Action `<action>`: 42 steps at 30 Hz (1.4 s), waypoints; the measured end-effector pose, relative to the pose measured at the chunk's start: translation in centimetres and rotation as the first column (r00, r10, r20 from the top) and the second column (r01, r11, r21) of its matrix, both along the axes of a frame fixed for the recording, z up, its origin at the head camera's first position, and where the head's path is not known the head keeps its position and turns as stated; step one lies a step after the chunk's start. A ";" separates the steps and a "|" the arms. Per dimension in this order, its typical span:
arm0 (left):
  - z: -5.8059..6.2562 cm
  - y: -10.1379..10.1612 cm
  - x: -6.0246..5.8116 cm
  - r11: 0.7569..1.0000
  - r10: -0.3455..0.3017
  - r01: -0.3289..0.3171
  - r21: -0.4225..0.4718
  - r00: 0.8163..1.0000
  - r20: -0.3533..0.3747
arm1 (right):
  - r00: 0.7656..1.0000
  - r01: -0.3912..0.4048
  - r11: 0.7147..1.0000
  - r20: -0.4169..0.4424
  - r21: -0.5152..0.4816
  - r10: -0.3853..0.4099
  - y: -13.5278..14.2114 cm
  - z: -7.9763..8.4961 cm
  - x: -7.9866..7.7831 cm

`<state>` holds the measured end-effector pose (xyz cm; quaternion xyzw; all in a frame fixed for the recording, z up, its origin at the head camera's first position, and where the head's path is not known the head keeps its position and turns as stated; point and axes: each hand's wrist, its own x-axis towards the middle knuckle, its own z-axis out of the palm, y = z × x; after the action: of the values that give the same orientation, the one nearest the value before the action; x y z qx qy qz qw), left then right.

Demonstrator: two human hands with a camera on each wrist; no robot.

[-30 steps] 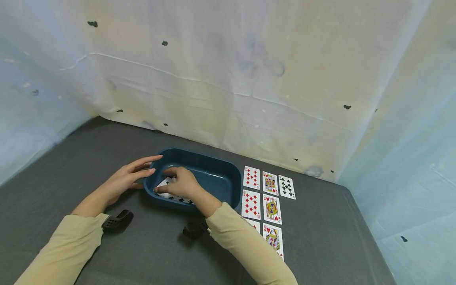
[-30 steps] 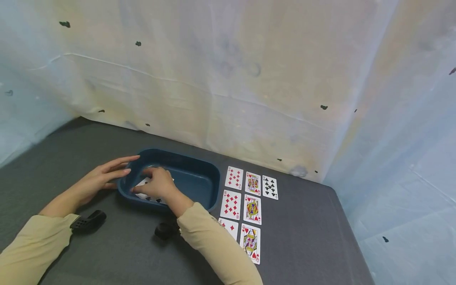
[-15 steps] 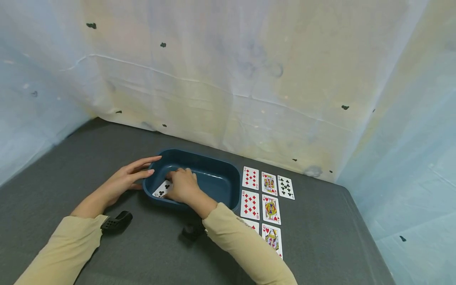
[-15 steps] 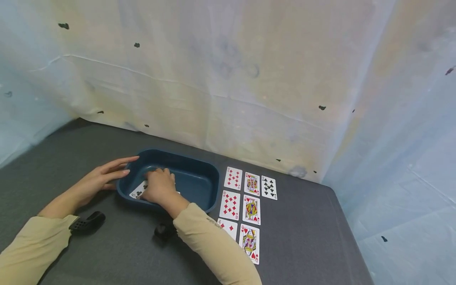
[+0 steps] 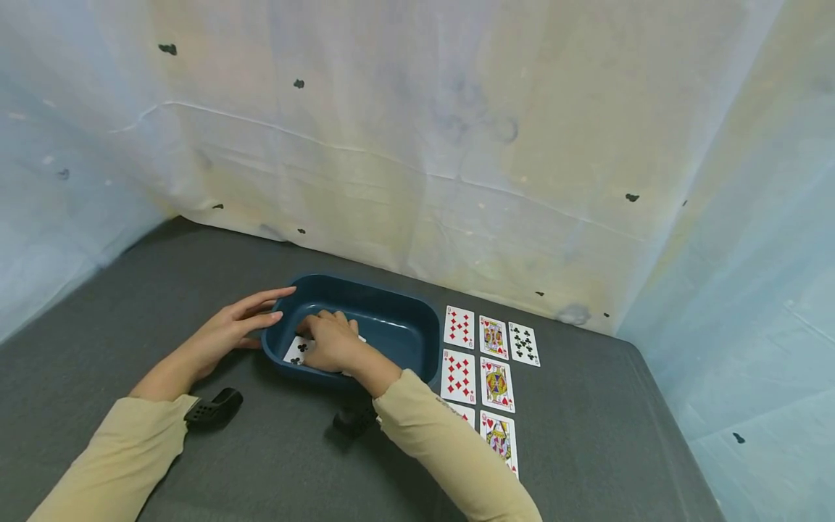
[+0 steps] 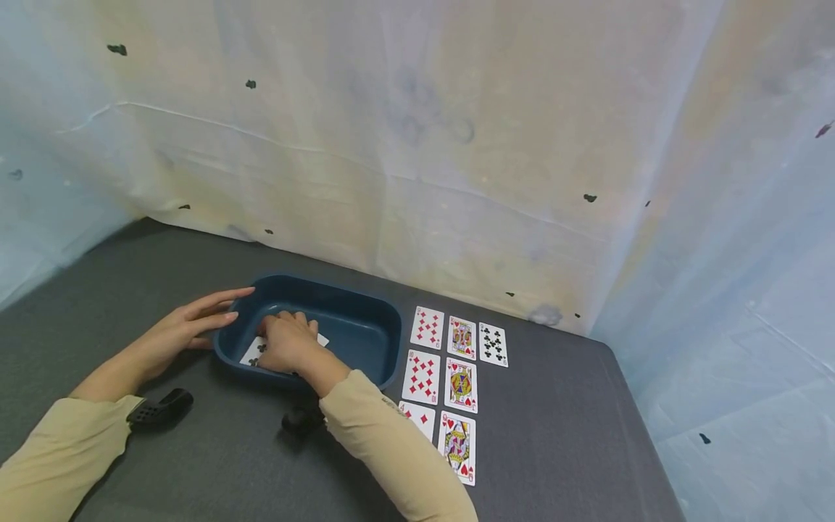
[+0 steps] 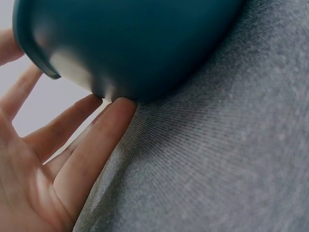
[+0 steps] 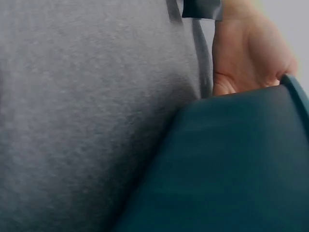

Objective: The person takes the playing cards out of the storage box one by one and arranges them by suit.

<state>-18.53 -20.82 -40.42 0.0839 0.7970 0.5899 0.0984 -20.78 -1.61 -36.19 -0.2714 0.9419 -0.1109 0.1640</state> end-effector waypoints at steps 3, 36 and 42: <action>0.0 0.0 0.0 1.000 -0.004 0.004 0.002 1.000 -0.001 | 1.000 -0.016 0.999 0.002 0.045 0.016 -0.2 0.2 -0.1; -0.1 0.5 -0.1 0.999 0.033 -0.032 -0.031 0.999 0.017 | 0.874 0.485 0.554 0.395 -0.677 -0.282 6.1 1.3 -1.3; -0.1 0.2 0.0 1.000 0.017 -0.017 -0.019 1.000 -0.013 | 0.885 0.466 0.498 0.394 -0.732 -0.249 8.3 1.4 -1.0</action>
<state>-18.58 -20.63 -40.57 0.0801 0.8041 0.5823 0.0890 -21.80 6.72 -34.81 -0.0977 0.7939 -0.5907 0.1059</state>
